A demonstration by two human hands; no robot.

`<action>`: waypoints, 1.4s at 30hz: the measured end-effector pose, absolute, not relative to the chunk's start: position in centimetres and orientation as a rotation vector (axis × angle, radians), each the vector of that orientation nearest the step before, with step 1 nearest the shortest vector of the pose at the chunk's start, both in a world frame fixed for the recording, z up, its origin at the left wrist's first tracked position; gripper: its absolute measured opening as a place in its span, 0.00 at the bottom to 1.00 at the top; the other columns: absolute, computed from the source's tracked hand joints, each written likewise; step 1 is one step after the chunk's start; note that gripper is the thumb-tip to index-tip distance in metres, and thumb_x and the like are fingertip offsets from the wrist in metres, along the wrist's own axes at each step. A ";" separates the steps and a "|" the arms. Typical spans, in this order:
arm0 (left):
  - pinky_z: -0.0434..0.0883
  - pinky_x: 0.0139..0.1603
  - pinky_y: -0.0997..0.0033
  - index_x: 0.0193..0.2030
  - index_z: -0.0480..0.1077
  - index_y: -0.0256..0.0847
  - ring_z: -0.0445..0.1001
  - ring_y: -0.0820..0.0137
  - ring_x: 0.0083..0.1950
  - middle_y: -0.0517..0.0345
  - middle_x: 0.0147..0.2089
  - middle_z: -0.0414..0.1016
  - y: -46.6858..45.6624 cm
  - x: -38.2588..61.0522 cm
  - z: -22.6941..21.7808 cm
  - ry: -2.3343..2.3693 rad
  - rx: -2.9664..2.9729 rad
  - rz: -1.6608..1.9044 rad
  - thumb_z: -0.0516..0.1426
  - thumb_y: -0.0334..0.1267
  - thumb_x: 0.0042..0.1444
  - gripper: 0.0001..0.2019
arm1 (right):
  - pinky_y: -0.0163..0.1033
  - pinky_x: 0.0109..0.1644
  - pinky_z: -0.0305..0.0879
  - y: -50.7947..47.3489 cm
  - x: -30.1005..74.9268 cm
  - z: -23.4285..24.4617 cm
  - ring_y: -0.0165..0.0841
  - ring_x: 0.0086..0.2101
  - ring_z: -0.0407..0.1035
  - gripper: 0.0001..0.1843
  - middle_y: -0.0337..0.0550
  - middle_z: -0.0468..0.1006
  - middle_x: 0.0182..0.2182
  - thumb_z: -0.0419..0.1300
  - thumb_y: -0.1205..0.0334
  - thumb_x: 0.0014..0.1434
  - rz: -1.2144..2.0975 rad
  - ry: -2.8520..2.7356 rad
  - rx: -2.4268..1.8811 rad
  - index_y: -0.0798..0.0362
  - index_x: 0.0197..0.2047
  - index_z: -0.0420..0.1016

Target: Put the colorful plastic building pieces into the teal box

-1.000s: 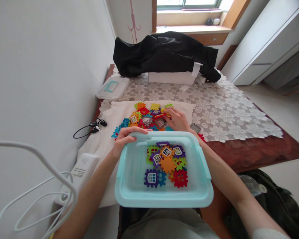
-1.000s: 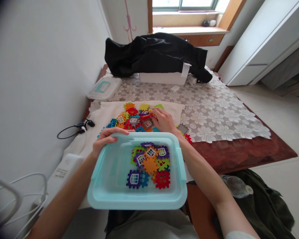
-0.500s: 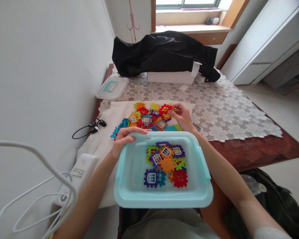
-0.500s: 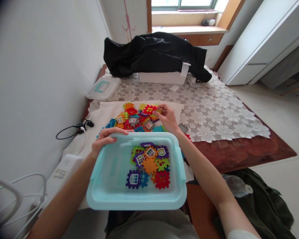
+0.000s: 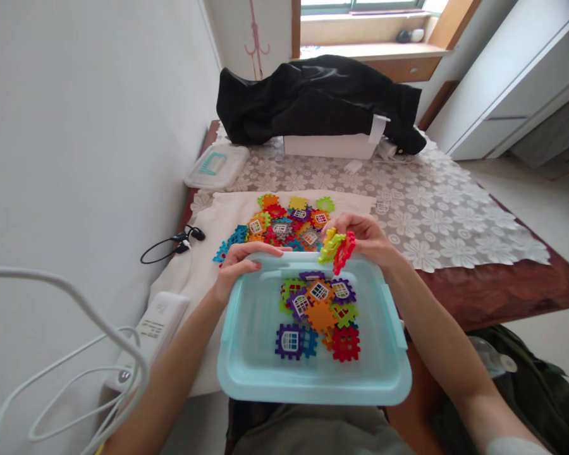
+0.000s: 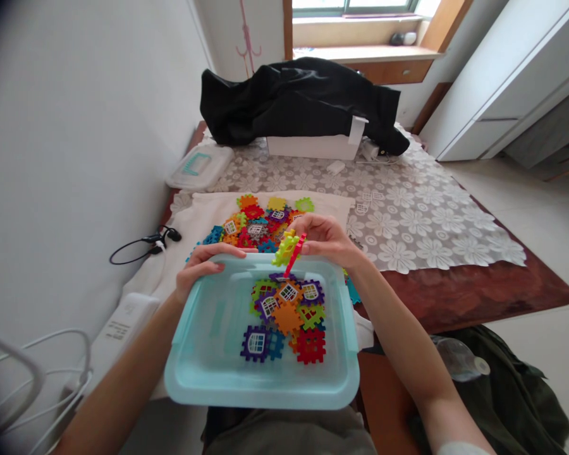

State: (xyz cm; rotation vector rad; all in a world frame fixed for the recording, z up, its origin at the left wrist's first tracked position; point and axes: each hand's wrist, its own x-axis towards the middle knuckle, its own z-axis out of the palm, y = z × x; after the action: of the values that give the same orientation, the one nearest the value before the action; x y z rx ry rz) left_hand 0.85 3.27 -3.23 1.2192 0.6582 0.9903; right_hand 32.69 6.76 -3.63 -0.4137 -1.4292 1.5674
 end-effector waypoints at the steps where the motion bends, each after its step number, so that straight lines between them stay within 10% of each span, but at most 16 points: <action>1: 0.82 0.63 0.54 0.47 0.91 0.42 0.89 0.49 0.57 0.47 0.51 0.92 3.2 0.9 -3.2 0.660 1.224 0.992 0.63 0.35 0.53 0.18 | 0.39 0.48 0.78 6.9 32.9 -3.6 0.33 0.41 0.79 0.13 0.44 0.85 0.43 0.80 0.54 0.62 1.587 -1.485 -0.363 0.49 0.44 0.86; 13: 0.86 0.60 0.48 0.46 0.89 0.48 0.90 0.49 0.55 0.52 0.52 0.91 1.7 2.0 -2.1 0.681 1.390 1.161 0.65 0.40 0.56 0.13 | 0.51 0.67 0.75 7.1 33.2 -4.6 0.45 0.60 0.78 0.24 0.50 0.85 0.59 0.73 0.39 0.65 1.654 -1.524 -0.339 0.46 0.55 0.92; 19: 0.84 0.63 0.48 0.48 0.89 0.50 0.89 0.49 0.58 0.54 0.53 0.91 1.6 2.0 -2.1 0.669 1.365 1.153 0.64 0.38 0.56 0.15 | 0.48 0.61 0.81 7.9 32.5 -5.0 0.40 0.58 0.79 0.20 0.43 0.84 0.63 0.71 0.47 0.69 1.305 -1.260 -0.636 0.36 0.62 0.87; 27: 0.85 0.60 0.49 0.42 0.90 0.48 0.89 0.46 0.55 0.52 0.49 0.92 3.0 1.5 -2.3 0.676 1.241 1.037 0.66 0.37 0.52 0.12 | 0.66 0.81 0.62 9.4 32.5 -7.4 0.50 0.74 0.65 0.29 0.52 0.76 0.73 0.63 0.66 0.72 0.426 -2.237 -0.980 0.46 0.74 0.78; 42: 0.80 0.61 0.62 0.45 0.91 0.40 0.88 0.52 0.58 0.48 0.53 0.91 2.2 1.5 -1.6 0.698 1.152 1.000 0.63 0.35 0.52 0.17 | 0.59 0.77 0.68 9.0 31.8 -7.4 0.47 0.68 0.72 0.17 0.55 0.79 0.68 0.66 0.55 0.76 0.495 -2.556 -0.893 0.50 0.63 0.85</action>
State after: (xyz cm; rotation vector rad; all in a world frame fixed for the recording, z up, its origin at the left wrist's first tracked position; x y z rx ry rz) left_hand 1.46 2.22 -1.56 1.1517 0.6978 0.9995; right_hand 31.78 9.04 -7.39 -0.8929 -2.5556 0.4945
